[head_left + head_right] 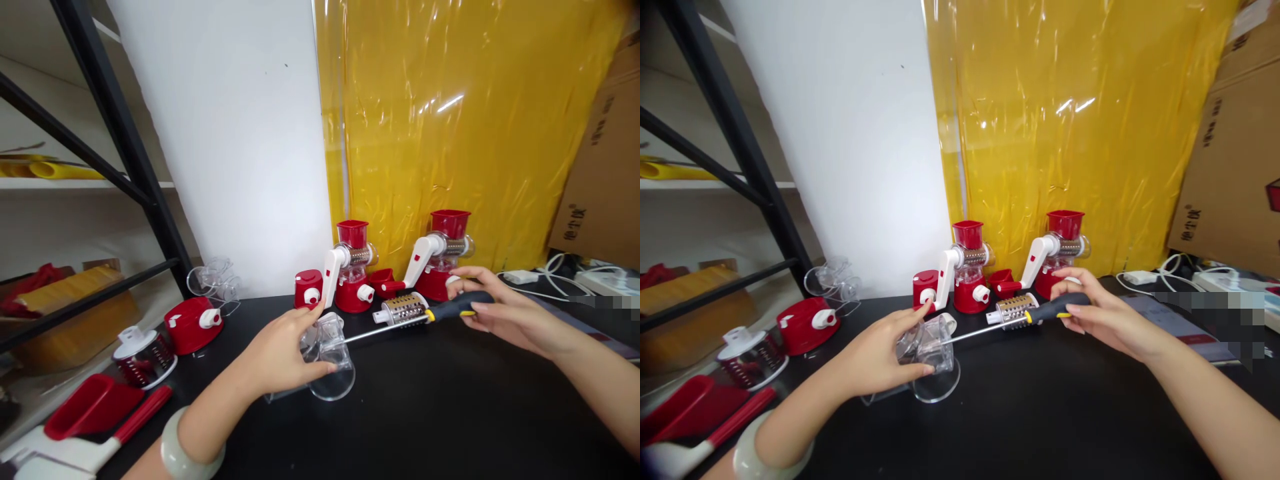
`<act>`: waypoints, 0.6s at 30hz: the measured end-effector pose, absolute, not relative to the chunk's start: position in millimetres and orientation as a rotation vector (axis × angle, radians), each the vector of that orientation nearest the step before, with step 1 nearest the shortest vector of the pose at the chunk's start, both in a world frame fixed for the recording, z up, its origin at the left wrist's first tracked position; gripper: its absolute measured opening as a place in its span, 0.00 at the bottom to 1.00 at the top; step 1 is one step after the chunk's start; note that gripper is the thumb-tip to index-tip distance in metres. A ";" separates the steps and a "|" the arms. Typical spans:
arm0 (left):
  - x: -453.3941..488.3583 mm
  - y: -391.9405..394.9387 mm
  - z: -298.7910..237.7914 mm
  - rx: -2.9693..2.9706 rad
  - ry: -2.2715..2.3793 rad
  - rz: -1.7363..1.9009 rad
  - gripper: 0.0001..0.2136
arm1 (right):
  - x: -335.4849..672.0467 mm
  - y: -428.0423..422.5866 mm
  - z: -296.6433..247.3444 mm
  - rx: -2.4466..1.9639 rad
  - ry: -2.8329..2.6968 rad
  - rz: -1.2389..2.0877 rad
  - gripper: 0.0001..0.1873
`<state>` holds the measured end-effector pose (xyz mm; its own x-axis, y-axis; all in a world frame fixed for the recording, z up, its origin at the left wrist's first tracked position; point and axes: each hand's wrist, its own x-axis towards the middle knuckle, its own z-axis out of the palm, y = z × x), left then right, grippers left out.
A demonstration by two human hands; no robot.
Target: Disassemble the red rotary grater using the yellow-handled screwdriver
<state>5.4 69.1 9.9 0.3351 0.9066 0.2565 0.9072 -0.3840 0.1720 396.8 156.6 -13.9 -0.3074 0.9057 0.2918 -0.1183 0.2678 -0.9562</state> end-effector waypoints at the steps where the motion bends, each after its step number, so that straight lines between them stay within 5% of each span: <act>1: 5.4 69.0 9.9 -2.565 -1.739 -0.495 0.47 | 397.3 155.2 -12.2 -0.767 -1.510 1.247 0.26; 18: 9.2 65.9 16.6 -2.637 -1.679 -0.526 0.34 | 406.3 172.4 -17.9 -0.991 -1.519 1.036 0.23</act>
